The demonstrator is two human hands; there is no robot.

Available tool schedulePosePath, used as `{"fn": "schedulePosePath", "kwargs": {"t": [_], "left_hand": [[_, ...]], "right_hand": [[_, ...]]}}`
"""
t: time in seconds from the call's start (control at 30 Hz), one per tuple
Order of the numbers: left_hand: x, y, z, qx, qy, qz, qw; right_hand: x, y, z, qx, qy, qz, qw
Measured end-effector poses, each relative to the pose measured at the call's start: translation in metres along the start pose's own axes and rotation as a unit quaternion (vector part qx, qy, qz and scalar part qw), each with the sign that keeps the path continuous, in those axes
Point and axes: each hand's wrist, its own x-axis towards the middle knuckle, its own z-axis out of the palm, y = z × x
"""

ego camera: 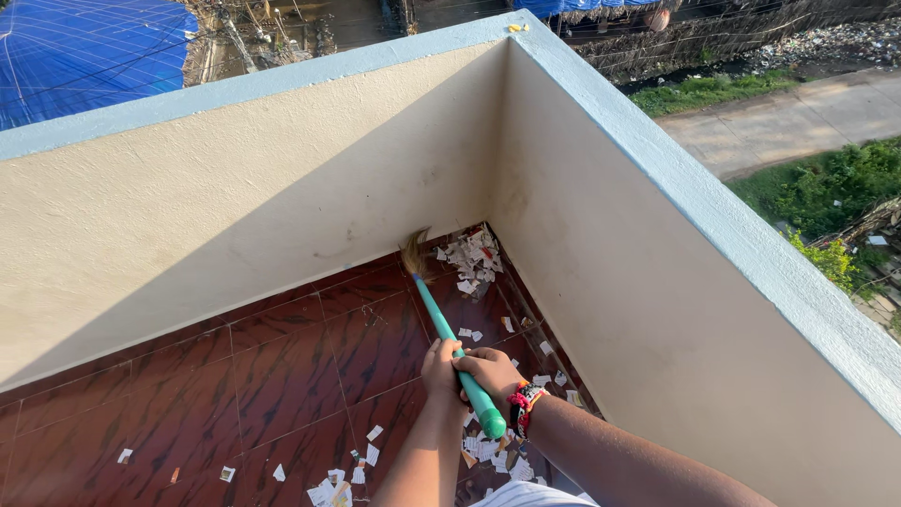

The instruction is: The person sweeps paper scraps across a tiled floor using a broom.

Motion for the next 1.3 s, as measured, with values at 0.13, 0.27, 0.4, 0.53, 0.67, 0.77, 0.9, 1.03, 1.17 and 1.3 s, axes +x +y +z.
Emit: {"fn": "schedulePosePath", "kwargs": {"t": [0.13, 0.27, 0.4, 0.53, 0.67, 0.77, 0.9, 1.03, 1.17, 1.3], "left_hand": [[-0.016, 0.011, -0.002, 0.007, 0.083, -0.028, 0.996], [-0.007, 0.013, -0.011, -0.034, 0.119, -0.015, 0.992], [0.017, 0.012, -0.023, -0.047, 0.119, 0.000, 0.992], [0.038, 0.016, -0.026, -0.035, 0.103, 0.000, 0.994], [0.052, 0.018, -0.017, -0.024, 0.103, -0.032, 0.994], [0.064, 0.019, -0.003, -0.017, 0.100, -0.047, 0.994], [0.080, 0.013, 0.021, 0.011, 0.101, -0.064, 0.993], [0.090, 0.007, 0.043, 0.033, 0.066, -0.065, 0.995], [0.088, 0.011, 0.059, 0.069, 0.017, -0.071, 0.995], [0.086, 0.010, 0.067, 0.070, 0.016, -0.106, 0.992]], "right_hand": [[0.010, 0.001, -0.001, -0.021, -0.058, 0.014, 0.998], [0.014, -0.010, 0.003, -0.080, -0.104, 0.042, 0.990], [0.032, -0.023, 0.008, -0.083, -0.145, 0.059, 0.984], [0.058, -0.033, 0.010, -0.052, -0.170, 0.121, 0.977], [0.069, -0.041, 0.009, -0.007, -0.119, 0.141, 0.983], [0.078, -0.050, 0.002, 0.008, -0.112, 0.143, 0.983], [0.091, -0.056, -0.016, 0.060, -0.079, 0.132, 0.986], [0.093, -0.062, -0.033, 0.076, -0.064, 0.127, 0.987], [0.089, -0.068, -0.036, 0.097, -0.016, 0.099, 0.990], [0.081, -0.069, -0.033, 0.179, -0.009, 0.062, 0.982]]}}
